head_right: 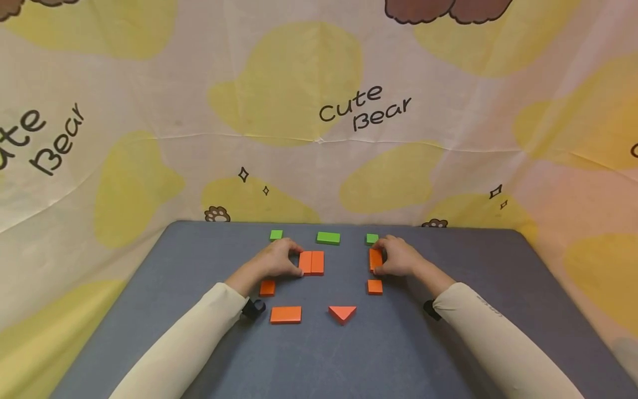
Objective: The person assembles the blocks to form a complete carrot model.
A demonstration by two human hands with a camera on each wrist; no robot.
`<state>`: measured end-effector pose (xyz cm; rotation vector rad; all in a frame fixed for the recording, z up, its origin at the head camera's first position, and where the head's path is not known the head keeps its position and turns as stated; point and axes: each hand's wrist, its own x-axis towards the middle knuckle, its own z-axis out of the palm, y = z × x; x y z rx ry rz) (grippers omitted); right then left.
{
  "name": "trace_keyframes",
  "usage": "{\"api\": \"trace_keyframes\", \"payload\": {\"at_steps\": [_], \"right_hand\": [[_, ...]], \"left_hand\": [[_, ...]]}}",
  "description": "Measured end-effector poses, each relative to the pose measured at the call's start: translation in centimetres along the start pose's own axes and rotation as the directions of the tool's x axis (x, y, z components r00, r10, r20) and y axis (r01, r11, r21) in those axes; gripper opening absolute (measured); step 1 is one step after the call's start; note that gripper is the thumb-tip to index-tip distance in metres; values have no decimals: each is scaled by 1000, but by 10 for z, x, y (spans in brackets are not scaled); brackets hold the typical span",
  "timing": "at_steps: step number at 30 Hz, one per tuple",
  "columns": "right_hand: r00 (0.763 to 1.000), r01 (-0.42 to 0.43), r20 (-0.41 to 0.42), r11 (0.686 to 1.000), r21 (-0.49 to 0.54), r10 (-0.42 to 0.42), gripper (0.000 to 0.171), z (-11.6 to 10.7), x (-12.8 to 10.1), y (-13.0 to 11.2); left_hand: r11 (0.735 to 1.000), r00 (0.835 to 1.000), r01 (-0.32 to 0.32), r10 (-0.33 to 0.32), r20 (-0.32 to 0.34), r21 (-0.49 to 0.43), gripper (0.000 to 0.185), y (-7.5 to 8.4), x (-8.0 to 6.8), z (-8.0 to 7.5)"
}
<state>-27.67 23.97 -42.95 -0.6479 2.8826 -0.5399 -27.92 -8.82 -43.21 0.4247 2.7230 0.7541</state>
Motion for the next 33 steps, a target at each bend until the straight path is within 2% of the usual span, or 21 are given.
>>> {"api": "trace_keyframes", "payload": {"at_steps": [11,24,27,33], "right_hand": [[998,64,5,998,-1,-64,51,4,6,-8],[993,106,54,994,-3,-106,51,18,36,-66],[990,128,69,992,-19,-127,52,21,42,-74],[991,111,81,993,-45,-108,54,25,49,-82]], "left_hand": [[1000,1000,-19,19,-6,1,58,-3,-2,2],[1000,1000,-1,1,7,8,60,0,-4,1],[1000,1000,6,-6,6,5,60,1,-3,1],[1000,1000,3,-3,0,9,58,2,-4,0]]}}
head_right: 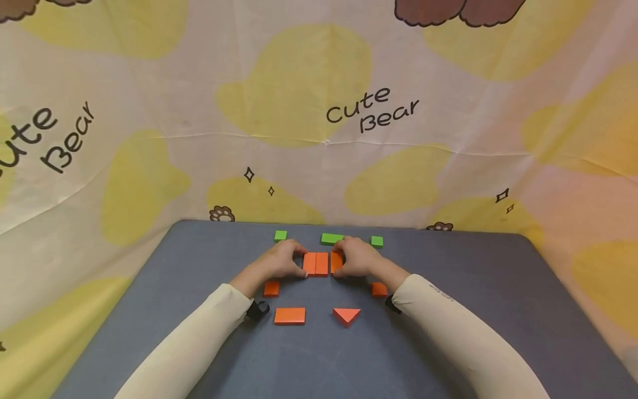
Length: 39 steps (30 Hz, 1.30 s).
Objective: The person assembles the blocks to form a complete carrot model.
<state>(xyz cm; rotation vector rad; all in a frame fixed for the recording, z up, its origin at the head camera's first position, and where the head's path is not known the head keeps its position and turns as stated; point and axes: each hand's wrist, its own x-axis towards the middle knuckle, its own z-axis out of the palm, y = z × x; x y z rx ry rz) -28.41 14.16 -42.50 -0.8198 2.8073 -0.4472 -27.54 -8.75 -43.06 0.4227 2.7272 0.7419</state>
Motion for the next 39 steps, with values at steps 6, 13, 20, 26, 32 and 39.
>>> {"api": "trace_keyframes", "payload": {"at_steps": [6,13,20,26,32,39], "right_hand": [[1000,0,1,1000,9,0,54,2,2,-2],[1000,-3,5,1000,15,3,54,4,3,-3],[1000,-12,8,1000,17,12,54,6,4,-1],[1000,-13,4,1000,2,13,54,5,3,-1],[1000,-5,14,1000,-5,5,54,2,4,-1],[1000,27,-18,994,101,-25,50,-15,11,4]], "left_hand": [[1000,1000,4,-4,1,-2,57,1,0,0],[1000,1000,7,-7,10,-9,58,1,0,0],[1000,1000,1,-1,7,-16,59,0,-1,1],[1000,1000,0,0,1,-11,58,1,-1,0],[1000,1000,0,0,2,-15,59,0,1,-1],[1000,1000,1,-1,10,-7,59,-1,3,-1]]}}
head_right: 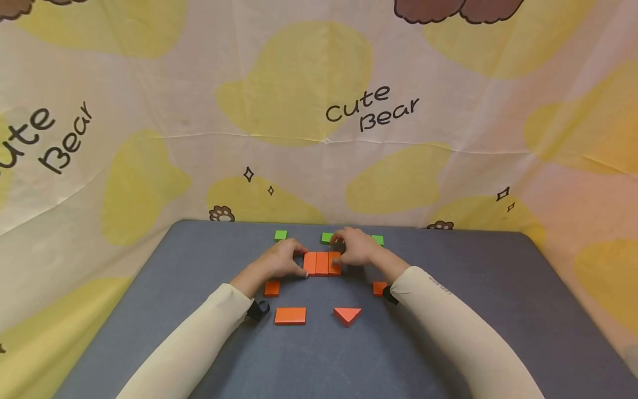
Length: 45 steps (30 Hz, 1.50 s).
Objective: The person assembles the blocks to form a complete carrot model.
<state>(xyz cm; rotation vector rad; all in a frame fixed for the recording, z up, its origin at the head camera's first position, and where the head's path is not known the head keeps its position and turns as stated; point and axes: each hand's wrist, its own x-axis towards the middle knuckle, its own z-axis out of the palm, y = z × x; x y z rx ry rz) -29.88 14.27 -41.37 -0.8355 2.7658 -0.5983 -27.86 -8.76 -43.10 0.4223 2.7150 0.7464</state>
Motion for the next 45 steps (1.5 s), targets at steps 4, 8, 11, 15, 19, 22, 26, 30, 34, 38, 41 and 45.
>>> {"api": "trace_keyframes", "payload": {"at_steps": [4,8,11,15,19,22,26,30,34,38,41,45], "right_hand": [[999,-25,-21,999,25,25,48,-6,11,7],[999,-23,-35,999,48,24,46,-9,22,15],[999,-22,-41,998,64,25,44,-9,28,20],[999,-37,-38,998,56,39,42,-8,34,23],[999,-39,-36,999,25,40,39,-5,39,23],[999,-30,-42,1000,-5,29,36,-4,42,23],[999,-12,-43,1000,-27,11,33,-2,47,23],[1000,6,-25,1000,-24,-7,30,-1,52,25],[998,58,-11,998,-25,-58,29,0,57,32],[996,82,24,997,3,-82,29,2,58,28],[996,73,58,997,1,-73,28,0,54,14],[992,97,80,995,-30,-94,27,0,52,4]], "left_hand": [[1000,1000,6,-6,3,1,60,-1,1,0],[1000,1000,1,-1,4,-3,60,-1,1,0],[1000,1000,1,-1,6,-7,60,-1,1,-1],[1000,1000,4,-4,9,-5,60,-1,1,-2],[1000,1000,2,-2,13,1,59,-1,1,-2],[1000,1000,2,-2,14,-1,59,-1,2,-2],[1000,1000,5,-5,6,1,58,-1,2,-2],[1000,1000,8,-8,7,3,58,-1,1,-3],[1000,1000,13,-13,11,-3,58,-1,0,-3],[1000,1000,11,-11,14,-5,57,0,-1,-4],[1000,1000,6,-6,15,3,56,0,-1,-5],[1000,1000,3,-3,15,11,56,0,0,-5]]}}
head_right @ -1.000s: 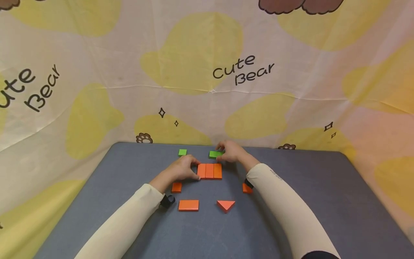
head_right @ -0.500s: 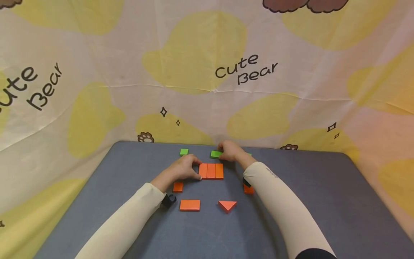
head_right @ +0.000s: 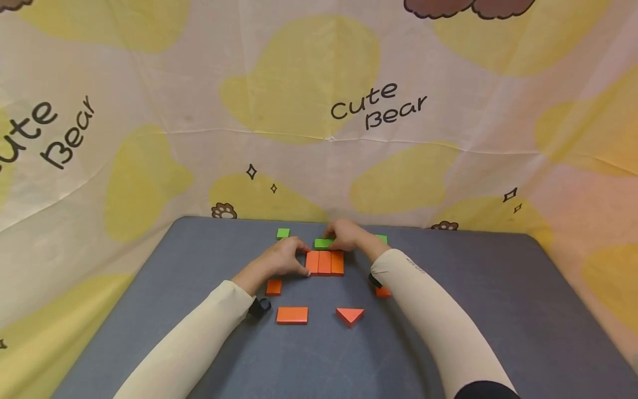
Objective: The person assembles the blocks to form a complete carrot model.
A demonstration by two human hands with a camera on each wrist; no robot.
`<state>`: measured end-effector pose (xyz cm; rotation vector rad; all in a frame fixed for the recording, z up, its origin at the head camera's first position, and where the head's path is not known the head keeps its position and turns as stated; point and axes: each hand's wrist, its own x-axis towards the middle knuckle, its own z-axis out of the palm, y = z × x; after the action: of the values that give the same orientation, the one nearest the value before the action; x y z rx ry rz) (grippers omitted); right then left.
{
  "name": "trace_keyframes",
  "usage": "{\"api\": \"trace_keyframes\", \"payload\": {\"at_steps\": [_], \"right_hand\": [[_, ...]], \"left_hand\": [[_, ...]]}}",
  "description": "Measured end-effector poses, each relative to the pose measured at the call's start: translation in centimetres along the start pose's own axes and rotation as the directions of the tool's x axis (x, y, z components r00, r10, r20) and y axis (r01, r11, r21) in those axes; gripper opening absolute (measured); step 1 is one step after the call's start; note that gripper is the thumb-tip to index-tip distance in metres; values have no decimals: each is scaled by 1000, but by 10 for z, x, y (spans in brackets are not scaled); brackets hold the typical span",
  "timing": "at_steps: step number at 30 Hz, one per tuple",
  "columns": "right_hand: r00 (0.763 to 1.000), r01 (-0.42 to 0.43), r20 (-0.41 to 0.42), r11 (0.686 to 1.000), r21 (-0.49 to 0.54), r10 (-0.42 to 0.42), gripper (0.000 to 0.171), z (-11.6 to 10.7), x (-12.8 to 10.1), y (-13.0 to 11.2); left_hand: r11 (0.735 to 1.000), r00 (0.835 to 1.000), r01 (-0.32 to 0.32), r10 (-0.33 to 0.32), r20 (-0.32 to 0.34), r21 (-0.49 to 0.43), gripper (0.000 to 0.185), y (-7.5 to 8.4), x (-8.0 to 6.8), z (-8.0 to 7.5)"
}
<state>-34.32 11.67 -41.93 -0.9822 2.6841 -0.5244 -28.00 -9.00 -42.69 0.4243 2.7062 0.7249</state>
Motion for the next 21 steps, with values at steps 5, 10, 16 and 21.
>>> {"api": "trace_keyframes", "payload": {"at_steps": [5,10,16,21], "right_hand": [[1000,-5,20,1000,1,5,29,-1,0,-6],[1000,-3,24,1000,-17,4,26,-2,2,-6],[999,-6,36,1000,11,6,24,-2,2,-4],[999,-14,37,1000,26,13,26,-2,1,-4]], "left_hand": [[1000,1000,1,-1,-6,3,57,0,1,1],[1000,1000,5,-5,-8,11,57,1,1,0],[1000,1000,5,-5,-10,6,57,1,2,-1],[1000,1000,5,-5,-8,6,57,1,2,-1]]}}
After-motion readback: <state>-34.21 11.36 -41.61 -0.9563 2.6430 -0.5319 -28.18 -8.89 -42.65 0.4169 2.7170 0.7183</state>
